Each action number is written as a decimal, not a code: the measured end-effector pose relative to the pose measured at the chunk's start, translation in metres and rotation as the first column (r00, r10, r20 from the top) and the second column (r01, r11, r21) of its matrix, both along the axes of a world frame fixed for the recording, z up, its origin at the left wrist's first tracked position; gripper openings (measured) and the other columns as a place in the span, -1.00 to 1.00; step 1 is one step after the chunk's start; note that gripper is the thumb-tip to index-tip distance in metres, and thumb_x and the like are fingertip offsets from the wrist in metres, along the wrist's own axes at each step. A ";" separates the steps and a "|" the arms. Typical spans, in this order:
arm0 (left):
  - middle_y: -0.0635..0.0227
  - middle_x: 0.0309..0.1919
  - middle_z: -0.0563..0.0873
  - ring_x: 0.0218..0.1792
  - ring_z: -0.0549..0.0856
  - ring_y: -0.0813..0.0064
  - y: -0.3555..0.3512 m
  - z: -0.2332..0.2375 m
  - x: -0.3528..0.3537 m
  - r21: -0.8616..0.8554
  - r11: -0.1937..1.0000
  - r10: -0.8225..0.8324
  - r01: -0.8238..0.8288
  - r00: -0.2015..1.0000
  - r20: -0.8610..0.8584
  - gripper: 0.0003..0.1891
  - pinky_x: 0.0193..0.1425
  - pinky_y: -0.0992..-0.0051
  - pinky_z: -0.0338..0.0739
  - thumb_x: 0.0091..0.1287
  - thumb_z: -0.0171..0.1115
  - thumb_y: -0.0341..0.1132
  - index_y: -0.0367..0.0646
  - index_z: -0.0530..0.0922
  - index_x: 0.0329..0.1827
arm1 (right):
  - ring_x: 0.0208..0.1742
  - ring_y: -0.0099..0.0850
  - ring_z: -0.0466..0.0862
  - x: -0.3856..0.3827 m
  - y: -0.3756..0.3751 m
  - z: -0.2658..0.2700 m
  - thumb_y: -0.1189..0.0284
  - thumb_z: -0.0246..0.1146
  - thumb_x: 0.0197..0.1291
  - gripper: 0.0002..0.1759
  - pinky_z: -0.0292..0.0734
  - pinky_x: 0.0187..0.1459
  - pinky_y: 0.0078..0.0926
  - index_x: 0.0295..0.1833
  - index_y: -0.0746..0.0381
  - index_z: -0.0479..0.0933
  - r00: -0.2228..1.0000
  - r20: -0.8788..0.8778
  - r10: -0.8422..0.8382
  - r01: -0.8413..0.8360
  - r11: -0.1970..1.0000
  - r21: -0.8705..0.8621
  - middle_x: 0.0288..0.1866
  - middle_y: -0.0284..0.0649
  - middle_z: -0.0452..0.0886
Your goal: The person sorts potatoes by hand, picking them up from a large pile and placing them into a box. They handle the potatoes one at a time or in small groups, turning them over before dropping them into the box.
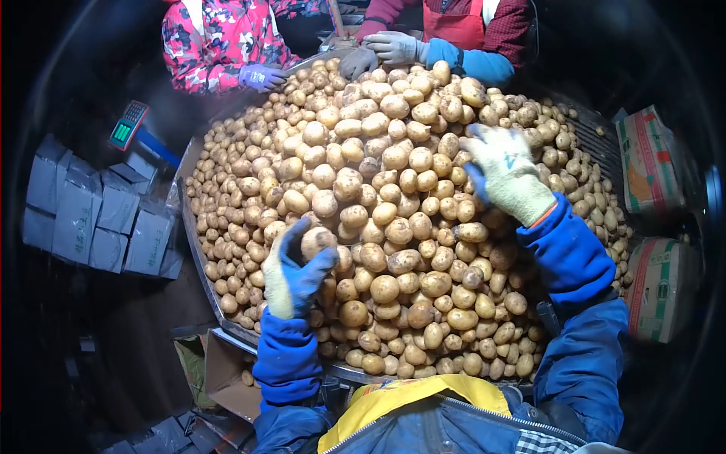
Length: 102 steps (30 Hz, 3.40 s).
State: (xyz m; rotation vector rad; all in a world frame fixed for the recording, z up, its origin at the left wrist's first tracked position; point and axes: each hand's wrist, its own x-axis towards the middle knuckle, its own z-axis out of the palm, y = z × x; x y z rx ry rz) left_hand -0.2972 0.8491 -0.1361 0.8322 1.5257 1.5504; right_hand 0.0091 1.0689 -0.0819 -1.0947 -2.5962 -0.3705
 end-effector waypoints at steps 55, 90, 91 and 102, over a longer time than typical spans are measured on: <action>0.08 0.18 0.76 -0.04 0.86 0.08 -0.066 -0.037 0.052 -0.029 0.985 -0.083 0.169 0.618 0.782 -0.44 -0.10 0.18 0.85 0.63 0.09 0.02 -0.20 0.55 0.48 | 0.11 -0.06 0.76 -0.061 -0.042 -0.048 0.37 0.20 0.40 -0.44 0.63 0.04 -0.02 0.51 0.03 0.48 0.935 0.211 0.284 -0.190 0.905 -0.380 0.13 -0.01 0.73; -0.02 0.37 0.67 -0.04 0.85 -0.05 -0.159 -0.048 0.021 0.108 0.978 -0.014 -0.179 0.457 0.889 -0.54 -0.18 0.08 0.92 0.70 -0.02 -0.07 -0.11 0.53 0.48 | 0.21 0.09 0.68 -0.043 -0.081 -0.032 0.36 0.32 0.35 -0.63 0.63 0.20 0.00 0.25 0.08 0.59 0.990 -0.013 0.143 -0.140 0.943 -0.301 0.26 0.11 0.63; 0.04 0.34 0.70 -0.03 0.85 -0.05 -0.162 -0.051 0.020 0.107 0.981 -0.033 -0.164 0.400 0.916 -0.55 -0.17 0.09 0.92 0.70 0.00 -0.05 -0.09 0.55 0.47 | 0.14 0.12 0.71 -0.034 -0.073 -0.044 0.44 0.43 0.23 -0.61 0.64 0.21 -0.01 0.18 0.16 0.61 0.985 -0.144 0.097 -0.113 0.987 -0.113 0.19 0.09 0.69; 0.05 0.41 0.63 0.31 0.67 0.09 -0.158 -0.042 0.065 0.206 0.956 -0.155 -0.209 0.235 0.960 -0.21 0.54 0.17 0.52 0.67 -0.11 0.30 -0.21 0.34 0.65 | 0.12 0.08 0.75 -0.124 -0.243 -0.024 0.18 0.47 0.39 -0.24 0.68 0.17 -0.10 0.54 0.29 0.38 0.571 -0.578 0.583 -0.811 0.511 -0.286 0.16 0.10 0.73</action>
